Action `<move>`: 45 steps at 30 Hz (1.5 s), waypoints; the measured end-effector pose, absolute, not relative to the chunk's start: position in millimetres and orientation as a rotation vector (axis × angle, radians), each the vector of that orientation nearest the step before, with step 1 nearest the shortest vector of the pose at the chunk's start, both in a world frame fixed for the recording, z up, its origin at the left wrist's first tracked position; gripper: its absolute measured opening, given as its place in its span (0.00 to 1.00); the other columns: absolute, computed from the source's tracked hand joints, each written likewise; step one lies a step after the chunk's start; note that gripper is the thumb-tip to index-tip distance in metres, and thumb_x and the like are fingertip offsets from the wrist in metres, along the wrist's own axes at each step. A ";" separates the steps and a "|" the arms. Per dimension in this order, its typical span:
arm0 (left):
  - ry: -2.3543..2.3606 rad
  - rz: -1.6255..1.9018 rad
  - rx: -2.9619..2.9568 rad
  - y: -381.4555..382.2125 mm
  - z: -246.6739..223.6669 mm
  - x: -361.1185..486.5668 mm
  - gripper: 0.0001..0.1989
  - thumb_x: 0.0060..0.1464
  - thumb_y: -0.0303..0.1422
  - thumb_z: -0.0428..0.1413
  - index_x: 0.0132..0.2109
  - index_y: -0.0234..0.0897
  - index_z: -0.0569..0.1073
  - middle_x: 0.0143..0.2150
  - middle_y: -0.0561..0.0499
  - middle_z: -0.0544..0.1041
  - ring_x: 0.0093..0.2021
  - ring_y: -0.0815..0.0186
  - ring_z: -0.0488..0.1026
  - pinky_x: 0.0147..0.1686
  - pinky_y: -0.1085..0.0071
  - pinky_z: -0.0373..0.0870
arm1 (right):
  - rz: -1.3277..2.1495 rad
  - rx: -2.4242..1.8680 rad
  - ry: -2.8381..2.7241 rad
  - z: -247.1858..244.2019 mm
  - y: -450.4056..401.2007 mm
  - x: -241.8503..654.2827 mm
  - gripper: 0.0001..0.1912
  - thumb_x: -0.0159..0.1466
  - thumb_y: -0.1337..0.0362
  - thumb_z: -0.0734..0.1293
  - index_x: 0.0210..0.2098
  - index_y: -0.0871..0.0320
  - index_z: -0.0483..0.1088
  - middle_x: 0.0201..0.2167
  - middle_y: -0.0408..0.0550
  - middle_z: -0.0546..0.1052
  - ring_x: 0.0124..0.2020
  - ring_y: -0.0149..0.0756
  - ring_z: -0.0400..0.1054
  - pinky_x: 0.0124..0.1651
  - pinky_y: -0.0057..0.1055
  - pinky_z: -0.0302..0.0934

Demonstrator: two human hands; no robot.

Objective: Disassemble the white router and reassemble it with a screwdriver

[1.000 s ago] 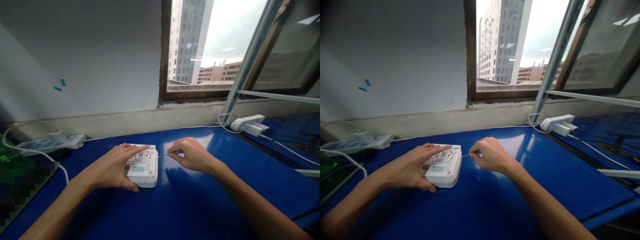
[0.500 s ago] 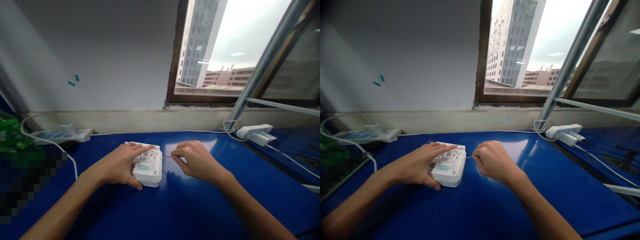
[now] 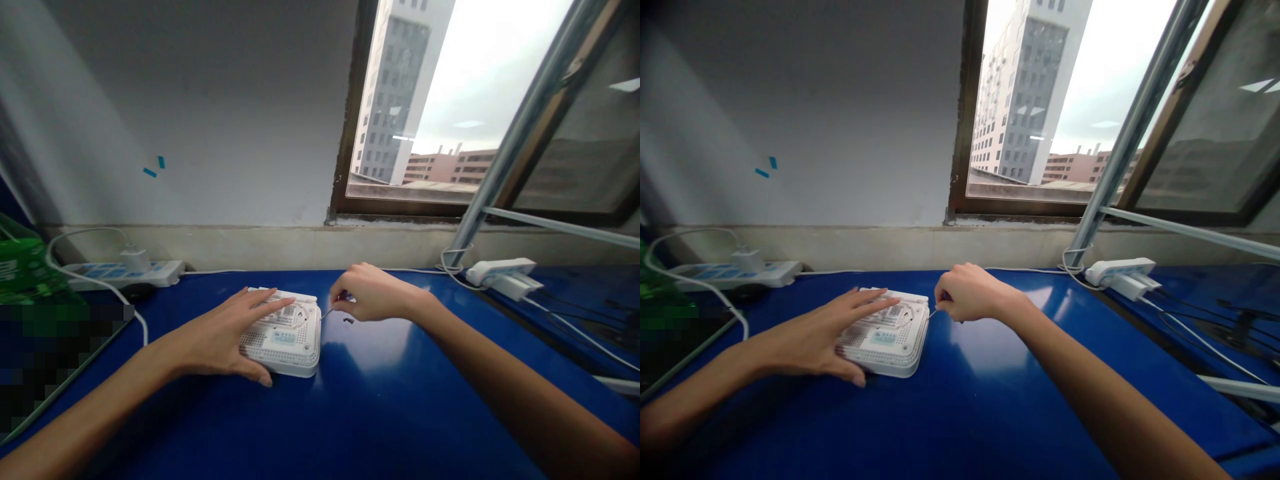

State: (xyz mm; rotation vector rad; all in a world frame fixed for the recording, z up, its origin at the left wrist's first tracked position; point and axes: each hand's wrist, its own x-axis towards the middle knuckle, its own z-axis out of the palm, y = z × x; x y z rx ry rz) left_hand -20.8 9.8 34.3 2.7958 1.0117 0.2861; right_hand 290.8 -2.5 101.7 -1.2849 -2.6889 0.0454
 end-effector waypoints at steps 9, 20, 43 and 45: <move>1.103 0.429 2.782 4.7 18.6 -27.0 0.46 0.52 0.58 0.62 0.72 0.56 0.56 0.72 0.43 0.60 0.70 0.41 0.57 0.64 0.40 0.60 | 0.351 -1.268 -2.546 51.6 -14.8 327.7 0.09 0.71 0.63 0.62 0.42 0.55 0.74 0.30 0.44 0.77 0.30 0.33 0.67 0.33 0.29 0.53; 1.322 0.588 2.716 -4.8 3.2 -10.9 0.44 0.56 0.59 0.57 0.73 0.53 0.54 0.71 0.43 0.61 0.70 0.42 0.57 0.65 0.39 0.59 | 0.423 -1.157 -2.235 -0.9 12.7 334.0 0.08 0.71 0.62 0.63 0.39 0.57 0.72 0.39 0.47 0.72 0.35 0.32 0.64 0.40 0.30 0.60; 1.218 0.443 2.673 -1.4 18.7 -37.2 0.47 0.55 0.57 0.60 0.74 0.54 0.49 0.75 0.47 0.55 0.71 0.46 0.56 0.68 0.47 0.57 | 0.676 -1.284 -2.075 2.4 33.5 343.3 0.16 0.65 0.52 0.67 0.35 0.59 0.77 0.30 0.46 0.77 0.30 0.34 0.66 0.34 0.30 0.58; 1.224 0.400 2.658 -3.6 24.8 -39.0 0.48 0.54 0.58 0.60 0.74 0.54 0.49 0.74 0.46 0.57 0.70 0.47 0.59 0.67 0.49 0.59 | 0.559 -1.299 -2.097 7.7 31.2 347.4 0.14 0.65 0.53 0.68 0.36 0.58 0.79 0.31 0.47 0.78 0.30 0.34 0.66 0.35 0.31 0.59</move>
